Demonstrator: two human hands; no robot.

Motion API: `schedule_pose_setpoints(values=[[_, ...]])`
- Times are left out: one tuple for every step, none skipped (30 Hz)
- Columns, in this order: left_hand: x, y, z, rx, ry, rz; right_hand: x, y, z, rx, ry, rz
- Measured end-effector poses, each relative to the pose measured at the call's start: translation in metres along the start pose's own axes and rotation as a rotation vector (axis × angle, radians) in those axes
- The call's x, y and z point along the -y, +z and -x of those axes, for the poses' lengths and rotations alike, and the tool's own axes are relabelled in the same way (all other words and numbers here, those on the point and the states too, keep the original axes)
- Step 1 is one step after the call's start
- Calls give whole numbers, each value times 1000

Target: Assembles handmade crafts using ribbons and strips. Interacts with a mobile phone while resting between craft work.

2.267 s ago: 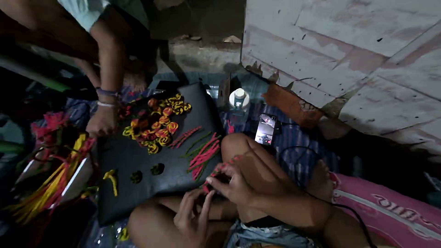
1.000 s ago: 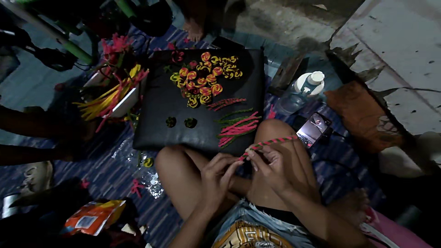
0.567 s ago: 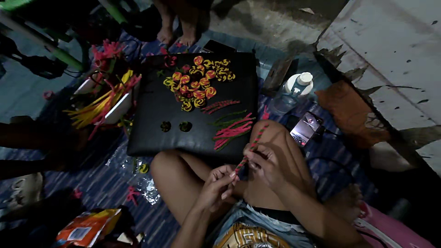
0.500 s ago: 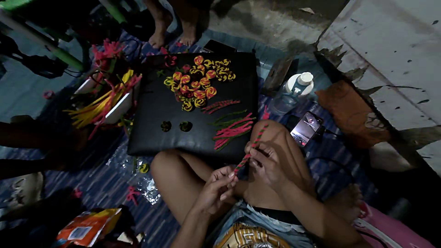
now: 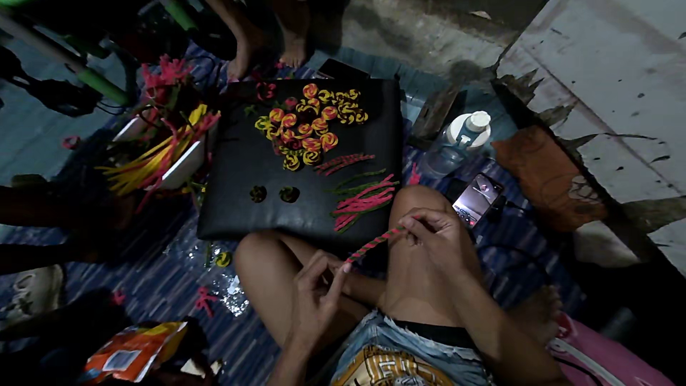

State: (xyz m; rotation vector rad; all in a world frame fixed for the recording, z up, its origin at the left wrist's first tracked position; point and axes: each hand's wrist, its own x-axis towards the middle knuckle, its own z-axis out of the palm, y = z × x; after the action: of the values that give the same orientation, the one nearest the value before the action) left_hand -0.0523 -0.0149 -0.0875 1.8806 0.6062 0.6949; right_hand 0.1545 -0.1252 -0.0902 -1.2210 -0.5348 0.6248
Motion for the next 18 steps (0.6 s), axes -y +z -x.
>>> schedule_pose_setpoints(values=[[0, -4, -2, -30, 109, -152, 0, -3, -1, 13, -10, 44], [-2, -9, -3, -49, 202, -276, 1, -5, -2, 35, -7, 77], [-4, -12, -4, -58, 263, -341, 2, -8, -2, 60, 6, 86], [-6, -13, -4, -51, 280, -318, 3, -10, -2, 77, 31, 61], [-9, -13, -4, -30, 249, -204, 4, -12, -2, 92, 73, 10], [-11, -11, -2, 7, 163, -21, 5, -13, -2, 104, 120, -62], [-12, -7, -1, 48, 41, 203, 5, -14, -2, 119, 148, -133], [-11, -4, 0, 95, -108, 437, 4, -14, -3, 124, 154, -180], [-11, -2, 1, 129, -274, 637, 3, -13, -4, 119, 146, -198], [-12, -2, 0, 160, -424, 776, 2, -12, -5, 103, 128, -188], [-13, -3, -1, 193, -545, 868, 1, -11, -6, 88, 108, -157], [-13, -4, -3, 224, -642, 940, -1, -10, -7, 74, 91, -127], [-13, -5, -6, 249, -719, 1009, -2, -9, -8, 64, 88, -109], [-11, -6, -9, 285, -770, 1057, -3, -10, -9, 58, 98, -99], [-8, -6, -12, 320, -780, 1067, -5, -11, -11, 57, 112, -93], [-3, -4, -15, 342, -739, 999, -7, -14, -15, 57, 118, -81], [1, -1, -20, 323, -648, 834, -11, -18, -19, 46, 103, -42], [6, 3, -28, 262, -502, 584, -17, -23, -24, 11, 56, 25]])
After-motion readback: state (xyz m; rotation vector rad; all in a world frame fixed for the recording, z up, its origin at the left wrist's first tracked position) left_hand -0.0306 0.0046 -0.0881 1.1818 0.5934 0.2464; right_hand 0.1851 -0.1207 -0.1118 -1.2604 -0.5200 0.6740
